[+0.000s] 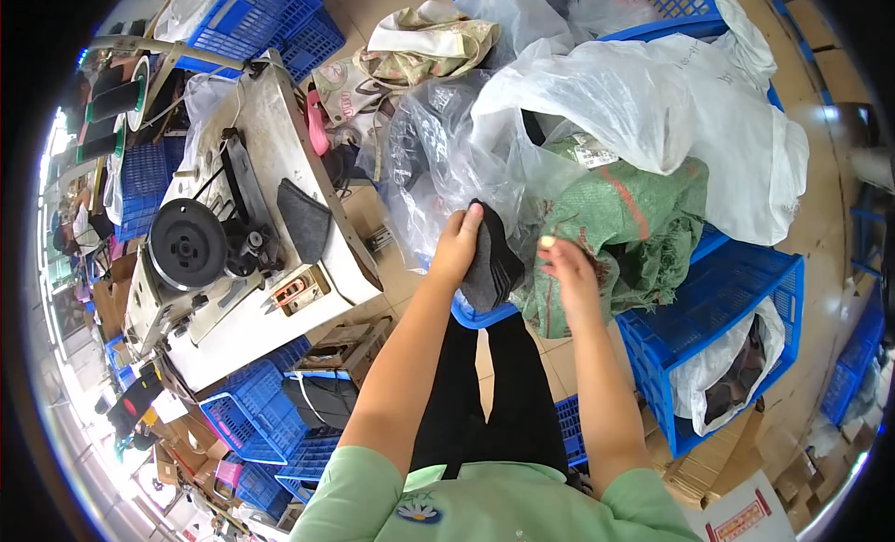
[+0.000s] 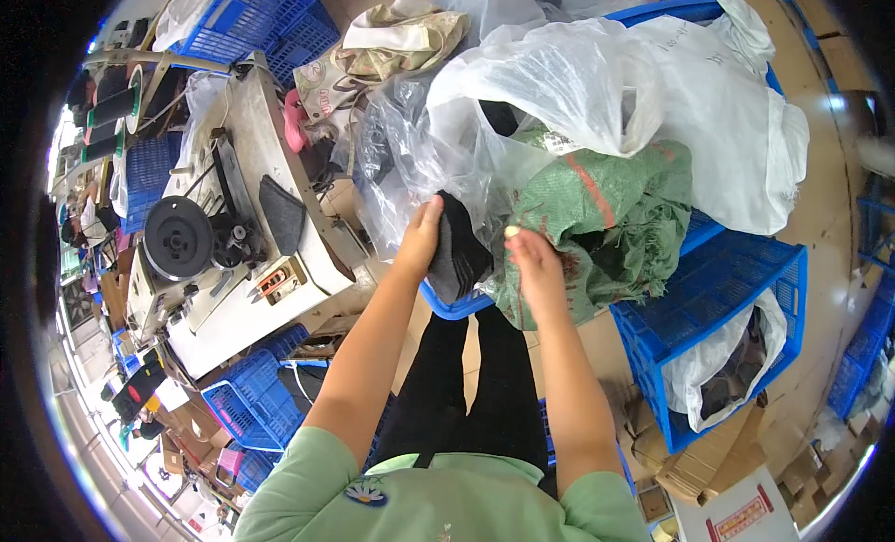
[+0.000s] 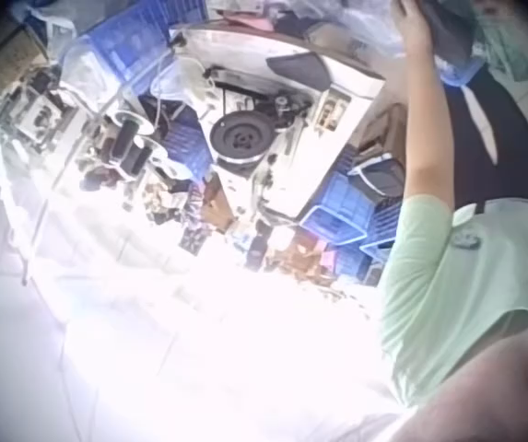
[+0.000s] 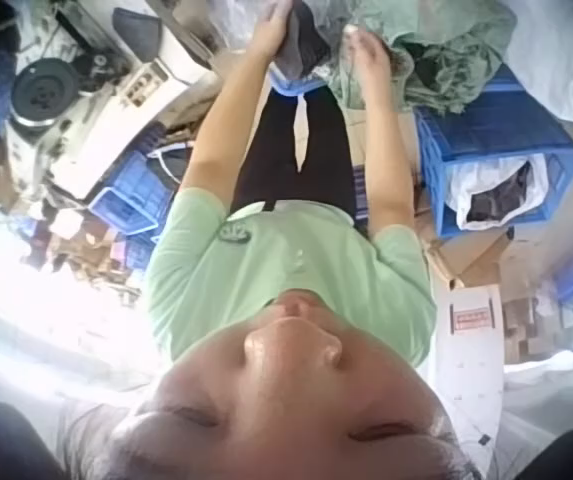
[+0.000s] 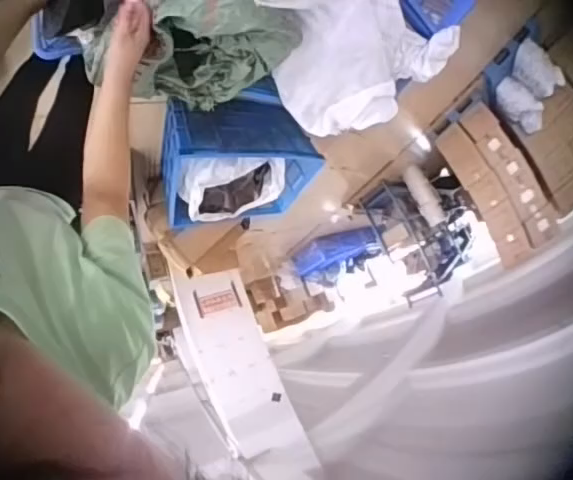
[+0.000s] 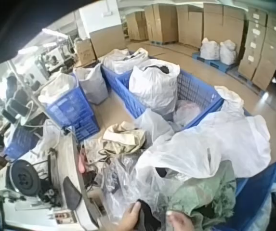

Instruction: Stitch and sort components for shoe manufacturing using a sewing machine.

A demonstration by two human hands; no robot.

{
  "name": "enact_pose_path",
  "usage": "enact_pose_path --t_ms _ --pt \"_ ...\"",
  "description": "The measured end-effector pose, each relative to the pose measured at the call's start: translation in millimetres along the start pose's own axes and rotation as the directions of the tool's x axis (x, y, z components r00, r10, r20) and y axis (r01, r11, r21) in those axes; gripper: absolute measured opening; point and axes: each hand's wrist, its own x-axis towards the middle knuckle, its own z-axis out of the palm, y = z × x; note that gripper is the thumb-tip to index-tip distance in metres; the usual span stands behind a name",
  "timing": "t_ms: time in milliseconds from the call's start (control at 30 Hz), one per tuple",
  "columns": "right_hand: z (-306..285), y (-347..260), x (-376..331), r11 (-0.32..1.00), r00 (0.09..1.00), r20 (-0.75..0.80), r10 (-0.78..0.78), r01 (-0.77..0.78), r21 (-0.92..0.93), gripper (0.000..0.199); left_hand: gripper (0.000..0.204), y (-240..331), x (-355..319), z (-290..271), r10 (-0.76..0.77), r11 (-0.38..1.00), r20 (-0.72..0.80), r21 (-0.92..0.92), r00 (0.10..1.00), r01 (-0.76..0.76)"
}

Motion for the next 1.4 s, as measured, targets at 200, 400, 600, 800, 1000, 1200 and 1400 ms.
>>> enact_pose_path --t_ms 200,400,600,800,1000,1200,1400 --pt "45.0 17.1 -24.3 0.512 0.926 0.184 -0.329 0.338 -0.789 0.060 0.074 -28.0 12.8 14.0 0.013 0.994 -0.045 0.110 0.999 -0.008" --pt "64.0 38.0 -14.3 0.522 0.914 0.047 -0.402 0.271 -0.809 0.055 0.071 -56.8 13.4 19.3 0.054 0.995 -0.170 0.097 0.984 -0.038" --pt "62.0 42.3 -13.0 0.540 0.924 -0.054 -0.379 0.173 -0.824 0.043 0.072 -43.5 6.2 22.1 -0.056 0.998 -0.042 -0.021 0.998 0.055" --pt "82.9 41.4 -29.4 0.434 0.820 -0.015 -0.573 0.288 -0.854 0.044 0.075 -79.5 25.3 -5.8 -0.201 0.905 0.255 -0.321 0.946 0.279" --pt "74.4 61.3 -30.0 0.588 0.839 -0.094 -0.536 0.291 -0.755 0.047 0.089 -56.4 11.7 -6.5 -0.209 0.762 0.511 -0.449 0.834 0.467" --pt "53.5 60.8 -22.1 0.894 0.978 -0.150 -0.142 0.062 -0.443 0.053 0.091 -40.0 -6.0 -24.3 -0.096 0.905 0.477 -0.324 0.874 0.276" --pt "37.2 51.1 -25.5 0.975 0.994 -0.113 0.014 -0.038 -0.220 0.055 0.084 -30.5 -28.8 -32.6 0.015 0.925 0.464 -0.342 0.886 0.164"
